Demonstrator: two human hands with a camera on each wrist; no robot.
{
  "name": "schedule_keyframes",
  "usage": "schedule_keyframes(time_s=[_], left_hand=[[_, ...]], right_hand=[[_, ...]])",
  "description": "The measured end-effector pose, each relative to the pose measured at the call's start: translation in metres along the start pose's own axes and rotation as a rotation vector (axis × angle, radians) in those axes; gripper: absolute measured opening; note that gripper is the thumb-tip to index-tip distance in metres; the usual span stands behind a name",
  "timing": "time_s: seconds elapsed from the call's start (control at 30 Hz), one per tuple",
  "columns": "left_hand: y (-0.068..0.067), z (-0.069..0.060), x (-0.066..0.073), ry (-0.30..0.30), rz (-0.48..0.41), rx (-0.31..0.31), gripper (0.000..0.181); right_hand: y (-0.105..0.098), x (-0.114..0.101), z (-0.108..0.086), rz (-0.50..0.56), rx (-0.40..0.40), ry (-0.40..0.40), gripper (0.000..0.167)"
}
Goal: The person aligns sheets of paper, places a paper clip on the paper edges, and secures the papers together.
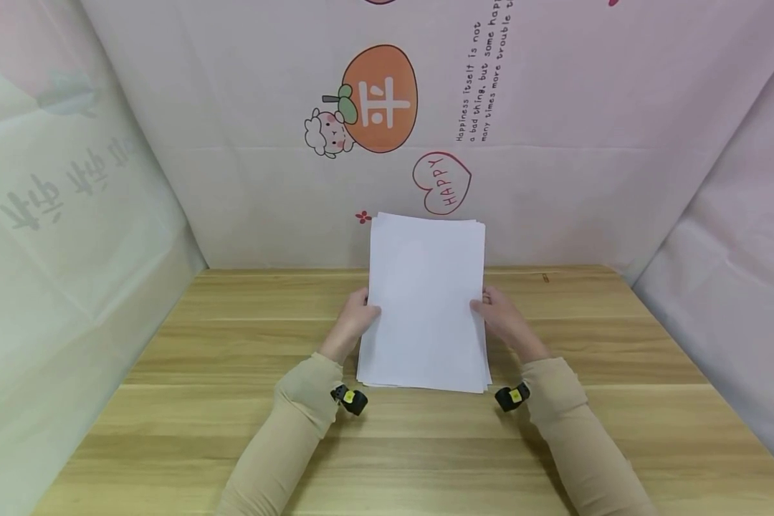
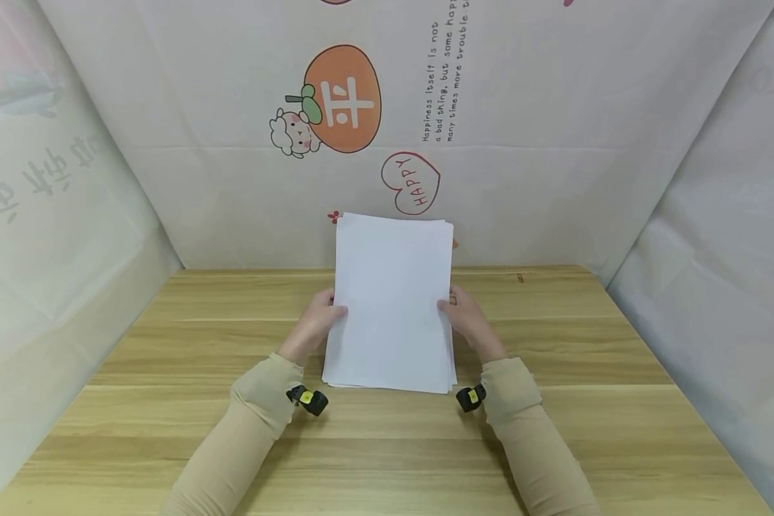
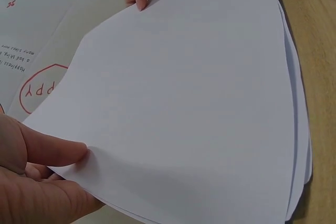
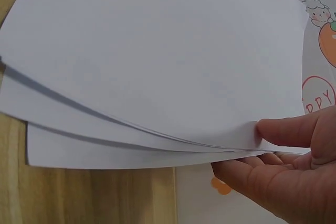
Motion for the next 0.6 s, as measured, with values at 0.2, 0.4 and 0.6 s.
schedule_keyframes(time_s=[0.2,0.4,0.6], left_hand=[[0.000,0.001,0.001,0.024,-0.005,0.006,0.051],[0.000,0.001,0.003,0.033,0.007,0.032,0.050],[-0.001,0.002,0.004,0.056,-0.024,0.040,0.049]], right_hand=[[-0.001,-0.005,-0.003,0.035,0.012,-0.038,0.057],[-0.003,-0.008,-0.004,0.019,0.042,-0.055,0.056],[-0.004,-0.011,-0.006,0.037,0.057,-0.071,0.055]])
Point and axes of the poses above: each hand's wrist, its own z-axis towards the middle knuckle, its own y-axis out of the palm, x = y × z, the point moved 4 cm from there along z, towards the middle knuckle, and after that the axes turned 9 degrees about -z, right-handed, at the moved point
